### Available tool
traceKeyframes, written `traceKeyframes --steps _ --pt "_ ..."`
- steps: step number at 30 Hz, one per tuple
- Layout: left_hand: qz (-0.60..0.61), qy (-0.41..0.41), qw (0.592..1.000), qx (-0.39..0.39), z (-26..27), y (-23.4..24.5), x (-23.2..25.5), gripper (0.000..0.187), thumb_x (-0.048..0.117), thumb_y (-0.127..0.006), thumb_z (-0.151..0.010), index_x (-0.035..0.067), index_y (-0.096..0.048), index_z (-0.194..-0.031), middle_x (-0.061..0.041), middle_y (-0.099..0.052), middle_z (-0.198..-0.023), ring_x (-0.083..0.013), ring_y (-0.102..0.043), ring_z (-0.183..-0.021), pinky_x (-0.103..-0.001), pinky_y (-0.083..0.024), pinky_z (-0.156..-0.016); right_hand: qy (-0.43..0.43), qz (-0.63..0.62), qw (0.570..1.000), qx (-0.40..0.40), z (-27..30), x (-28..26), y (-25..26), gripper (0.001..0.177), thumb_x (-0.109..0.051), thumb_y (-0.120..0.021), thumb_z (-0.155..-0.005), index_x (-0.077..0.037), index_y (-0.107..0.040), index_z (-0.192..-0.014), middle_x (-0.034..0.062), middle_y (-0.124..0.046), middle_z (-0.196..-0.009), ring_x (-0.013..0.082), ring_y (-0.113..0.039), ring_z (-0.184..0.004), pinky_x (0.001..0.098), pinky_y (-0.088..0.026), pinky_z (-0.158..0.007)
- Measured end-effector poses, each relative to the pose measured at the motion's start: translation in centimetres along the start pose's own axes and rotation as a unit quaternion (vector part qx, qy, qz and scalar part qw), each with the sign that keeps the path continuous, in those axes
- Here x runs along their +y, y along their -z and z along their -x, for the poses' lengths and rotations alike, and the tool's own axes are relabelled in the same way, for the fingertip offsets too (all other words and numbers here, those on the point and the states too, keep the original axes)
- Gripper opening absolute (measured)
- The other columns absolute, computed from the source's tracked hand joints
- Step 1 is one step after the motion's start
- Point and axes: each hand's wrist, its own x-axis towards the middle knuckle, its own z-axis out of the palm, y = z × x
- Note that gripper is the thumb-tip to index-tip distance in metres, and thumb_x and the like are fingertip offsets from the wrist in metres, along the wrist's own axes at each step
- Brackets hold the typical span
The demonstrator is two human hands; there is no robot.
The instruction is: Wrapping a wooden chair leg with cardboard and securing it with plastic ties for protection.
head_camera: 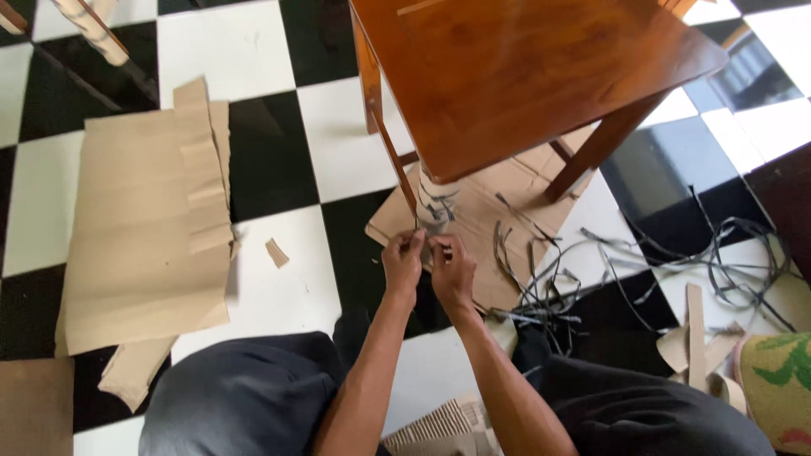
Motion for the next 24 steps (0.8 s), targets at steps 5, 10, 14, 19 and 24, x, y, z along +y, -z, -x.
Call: traceKeyframes --steps 5,10,14,19,24 --pt "0.104 0.045 0.993 0.016 0.0 -0.4 0.0 0.014 0.021 -0.068 -0.102 0.008 -0.075 -0.100 -0.007 -0.067 -0.079 -0.0109 -0.060 -0.074 -0.031 -0.051 -0.074 -0.004 -0.021 0.999 0.033 0.1 0.2 -0.6 0.008 -0.015 -0.070 -0.099 -0.010 -0.067 -0.094 0.0115 -0.073 -0.085 0.0297 -0.074 -0.080 0.0357 -0.061 -0.062" --pt "0.133 0.050 0.989 0.026 0.4 -0.3 0.9 0.013 0.019 -0.067 -0.103 0.008 -0.074 -0.103 -0.005 -0.064 -0.081 -0.0099 -0.060 -0.077 -0.031 -0.052 -0.077 -0.013 -0.042 0.998 0.039 0.1 0.1 -0.8 0.009 -0.016 -0.070 -0.099 -0.011 -0.068 -0.093 0.0089 -0.073 -0.083 0.0247 -0.074 -0.076 0.0320 -0.061 -0.061" --pt "0.161 0.053 0.985 0.028 -0.3 -0.4 0.3 0.012 0.019 -0.065 -0.105 0.009 -0.072 -0.104 -0.001 -0.059 -0.082 -0.0088 -0.058 -0.079 -0.029 -0.050 -0.079 -0.060 -0.108 0.992 0.039 0.0 0.0 -0.3 0.010 -0.011 -0.063 -0.102 -0.007 -0.067 -0.093 0.0117 -0.070 -0.081 0.0236 -0.072 -0.075 0.0332 -0.059 -0.060" --pt "0.208 0.084 0.974 0.035 -1.5 -1.1 -0.1 0.009 0.021 -0.066 -0.104 0.013 -0.070 -0.104 0.000 -0.066 -0.088 -0.0077 -0.063 -0.083 -0.024 -0.051 -0.083 -0.093 -0.127 0.984 0.084 -1.1 2.1 0.3 0.011 -0.008 -0.061 -0.101 -0.006 -0.063 -0.090 0.0123 -0.067 -0.076 0.0202 -0.065 -0.069 0.0319 -0.052 -0.058" --pt "0.237 0.098 0.966 -0.003 0.0 -0.8 4.1 0.012 0.019 -0.057 -0.109 0.013 -0.064 -0.102 -0.005 -0.073 -0.101 -0.0131 -0.071 -0.093 -0.028 -0.056 -0.084 -0.155 -0.262 0.950 0.076 -1.4 2.0 0.2 0.018 -0.017 -0.059 -0.105 -0.002 -0.061 -0.096 0.0143 -0.070 -0.086 0.0191 -0.070 -0.076 0.0273 -0.054 -0.062"
